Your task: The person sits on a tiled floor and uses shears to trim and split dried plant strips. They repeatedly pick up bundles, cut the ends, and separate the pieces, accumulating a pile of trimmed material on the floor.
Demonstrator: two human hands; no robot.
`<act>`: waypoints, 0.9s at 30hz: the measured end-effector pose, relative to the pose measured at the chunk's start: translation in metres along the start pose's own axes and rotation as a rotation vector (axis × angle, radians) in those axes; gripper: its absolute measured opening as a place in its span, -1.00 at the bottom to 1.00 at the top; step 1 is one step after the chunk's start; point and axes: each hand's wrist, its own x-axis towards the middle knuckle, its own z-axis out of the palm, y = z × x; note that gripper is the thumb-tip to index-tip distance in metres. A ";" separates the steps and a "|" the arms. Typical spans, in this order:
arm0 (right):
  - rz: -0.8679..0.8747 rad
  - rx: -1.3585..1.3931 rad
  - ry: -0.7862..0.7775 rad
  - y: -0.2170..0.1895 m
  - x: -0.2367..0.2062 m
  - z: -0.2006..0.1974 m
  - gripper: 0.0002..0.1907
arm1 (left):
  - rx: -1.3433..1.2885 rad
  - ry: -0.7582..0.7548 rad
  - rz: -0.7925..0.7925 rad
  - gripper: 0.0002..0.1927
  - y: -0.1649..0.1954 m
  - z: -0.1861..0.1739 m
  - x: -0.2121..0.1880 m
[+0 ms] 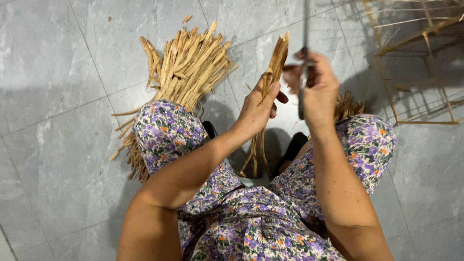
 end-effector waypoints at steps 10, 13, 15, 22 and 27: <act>0.032 0.112 0.020 -0.004 -0.005 -0.008 -0.57 | -0.012 -0.155 -0.021 -0.48 -0.009 0.014 -0.011; -0.006 0.186 -0.036 -0.005 0.002 -0.012 -0.56 | -0.352 -0.227 -0.097 -0.54 -0.002 0.013 -0.006; 0.006 0.268 -0.045 -0.007 0.003 -0.019 -0.57 | -0.587 -0.254 -0.139 -0.54 0.003 0.008 -0.006; 0.006 0.277 -0.022 -0.019 0.000 -0.030 -0.54 | -0.250 -0.016 0.075 -0.57 0.022 -0.006 -0.002; -0.010 0.215 -0.035 -0.026 -0.004 -0.027 -0.55 | -0.108 0.008 0.309 -0.71 0.032 0.003 -0.010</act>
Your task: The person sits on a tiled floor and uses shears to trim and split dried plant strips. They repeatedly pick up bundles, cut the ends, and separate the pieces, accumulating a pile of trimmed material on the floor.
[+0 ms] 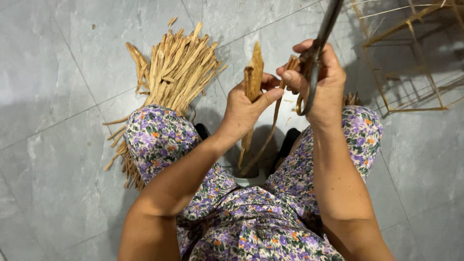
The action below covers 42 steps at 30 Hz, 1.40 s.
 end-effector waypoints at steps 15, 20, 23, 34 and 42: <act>-0.039 -0.107 -0.073 0.010 -0.006 0.015 -0.38 | -0.430 0.134 -0.164 -0.77 0.015 -0.018 0.019; 0.024 -0.365 -0.186 0.014 -0.015 0.024 -0.28 | -0.489 0.172 -0.089 -0.76 0.019 -0.025 0.024; 0.019 -0.394 -0.205 0.015 -0.017 0.027 -0.26 | -0.492 0.153 -0.077 -0.77 0.020 -0.025 0.023; 0.104 -0.419 -0.124 0.018 -0.021 0.031 -0.33 | -0.480 0.144 -0.094 -0.73 0.021 -0.027 0.022; 0.072 -0.354 -0.094 0.023 -0.022 0.032 -0.46 | -0.478 0.130 -0.118 -0.70 0.020 -0.029 0.023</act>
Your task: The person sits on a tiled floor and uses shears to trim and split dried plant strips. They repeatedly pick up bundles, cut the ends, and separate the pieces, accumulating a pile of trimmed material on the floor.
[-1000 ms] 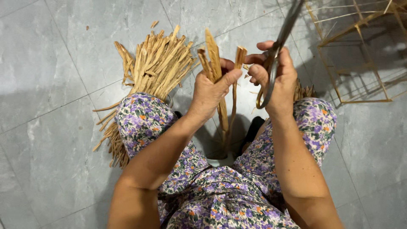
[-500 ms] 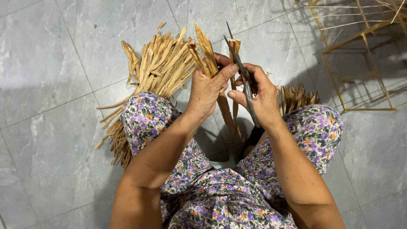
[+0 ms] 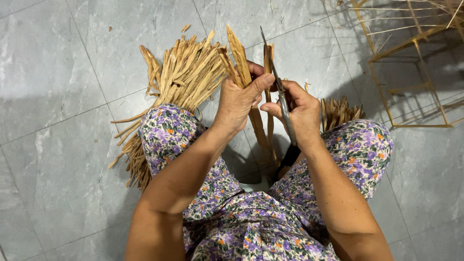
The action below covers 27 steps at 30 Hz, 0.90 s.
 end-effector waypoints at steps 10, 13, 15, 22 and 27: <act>0.030 0.091 0.160 -0.005 0.004 0.000 -0.55 | 0.131 0.009 -0.015 -0.67 -0.008 -0.004 0.001; -0.103 0.130 0.146 -0.004 0.002 -0.002 -0.56 | 0.266 0.003 -0.019 -0.69 -0.012 -0.007 0.002; -0.117 0.186 0.094 -0.003 -0.002 0.001 -0.58 | 0.381 0.026 -0.047 -0.68 -0.018 -0.007 0.005; -0.074 0.254 0.050 0.009 -0.002 0.028 -0.55 | 0.176 0.022 0.030 -0.68 -0.030 -0.009 0.013; -0.111 0.177 0.093 0.016 -0.007 0.034 -0.53 | 0.139 0.074 -0.024 -0.68 -0.033 -0.008 0.011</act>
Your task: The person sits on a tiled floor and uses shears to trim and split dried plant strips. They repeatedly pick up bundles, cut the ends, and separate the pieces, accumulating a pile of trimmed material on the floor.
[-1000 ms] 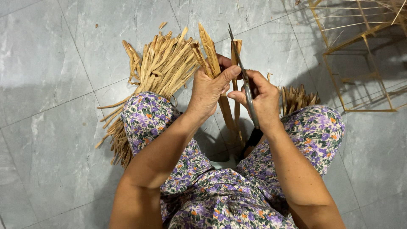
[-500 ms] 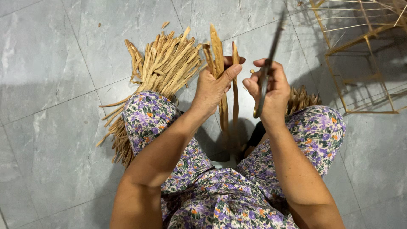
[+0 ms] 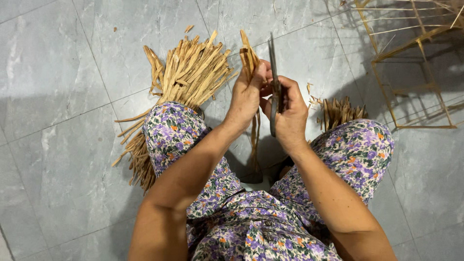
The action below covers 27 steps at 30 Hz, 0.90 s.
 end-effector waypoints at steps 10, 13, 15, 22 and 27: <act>-0.035 -0.142 0.126 0.012 0.003 0.009 -0.58 | 0.074 -0.080 0.123 -0.60 -0.014 0.007 0.004; 0.034 0.013 0.094 0.008 0.004 0.004 -0.58 | 0.036 -0.129 0.079 -0.52 -0.007 0.005 0.007; 0.047 0.086 0.085 0.003 0.005 -0.002 -0.60 | 0.044 -0.149 0.071 -0.44 0.002 0.000 0.008; 0.011 0.091 0.091 -0.003 0.013 -0.016 -0.59 | 0.173 -0.139 0.194 -0.38 0.031 -0.014 0.007; 0.005 0.065 0.051 -0.002 0.008 -0.010 -0.57 | 0.211 -0.115 0.239 -0.71 0.032 -0.003 0.001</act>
